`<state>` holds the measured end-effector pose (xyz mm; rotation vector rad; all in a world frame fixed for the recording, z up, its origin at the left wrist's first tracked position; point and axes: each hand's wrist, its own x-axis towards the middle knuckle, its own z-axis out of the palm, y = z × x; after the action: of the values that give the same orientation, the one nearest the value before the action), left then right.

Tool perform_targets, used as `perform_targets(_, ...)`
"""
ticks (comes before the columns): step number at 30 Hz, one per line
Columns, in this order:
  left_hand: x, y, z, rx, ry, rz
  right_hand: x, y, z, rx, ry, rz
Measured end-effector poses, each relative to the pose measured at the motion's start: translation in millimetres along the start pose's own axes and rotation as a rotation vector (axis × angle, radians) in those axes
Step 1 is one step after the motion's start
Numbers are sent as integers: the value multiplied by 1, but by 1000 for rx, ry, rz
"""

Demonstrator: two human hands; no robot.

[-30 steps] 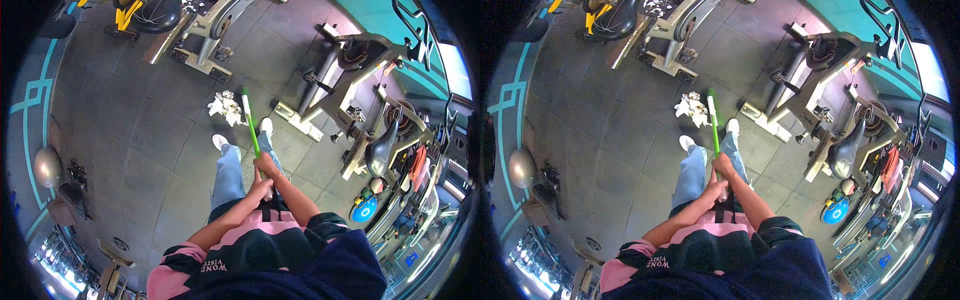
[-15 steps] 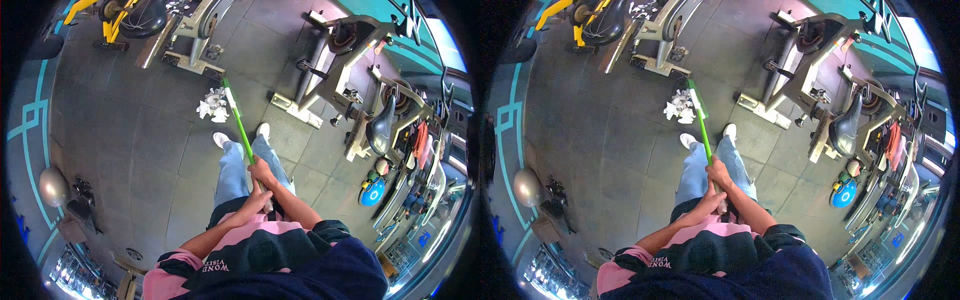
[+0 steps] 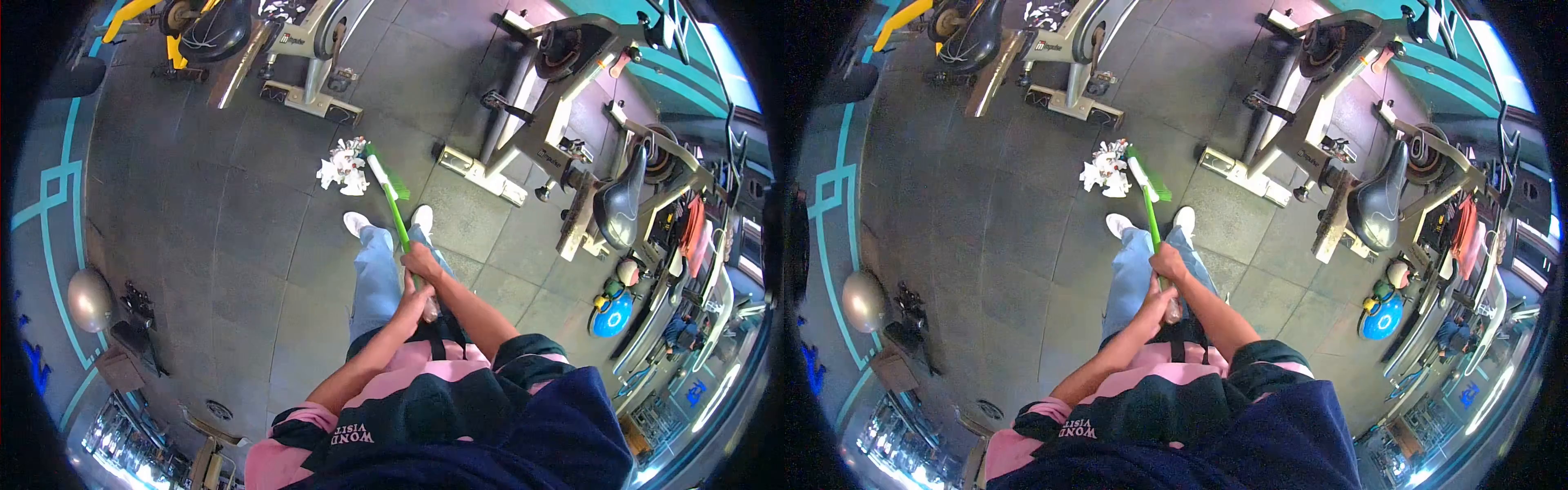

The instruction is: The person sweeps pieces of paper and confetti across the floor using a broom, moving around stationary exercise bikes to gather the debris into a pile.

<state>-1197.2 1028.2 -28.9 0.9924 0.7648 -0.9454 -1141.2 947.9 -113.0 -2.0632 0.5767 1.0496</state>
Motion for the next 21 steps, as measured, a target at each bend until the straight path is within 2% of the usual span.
perform_targets(3,-8,-32,23,112,-3,105,-31,16,-20,-9,-2,-15)
perform_targets(5,-13,-37,37,171,12,122,-39,29,-31,-35,39,-101)
perform_targets(7,-8,-40,40,147,-122,83,-35,37,-35,-50,56,-69)
perform_targets(8,-9,-23,44,86,-109,-21,-24,41,-34,-70,79,-44)
perform_targets(11,25,-13,33,-70,-100,-49,24,42,-29,-76,94,-35)
perform_targets(12,37,-12,31,-29,-53,30,38,41,-25,-58,83,-42)
perform_targets(13,42,-9,30,-30,-50,29,46,36,-22,-58,80,-42)
perform_targets(14,43,-6,27,-145,-59,13,52,30,-16,-118,53,-47)
perform_targets(16,46,-8,20,-314,-88,-47,46,14,-10,-198,0,-24)
perform_targets(21,5,-9,39,-311,-92,-111,8,22,-14,-309,-30,-90)
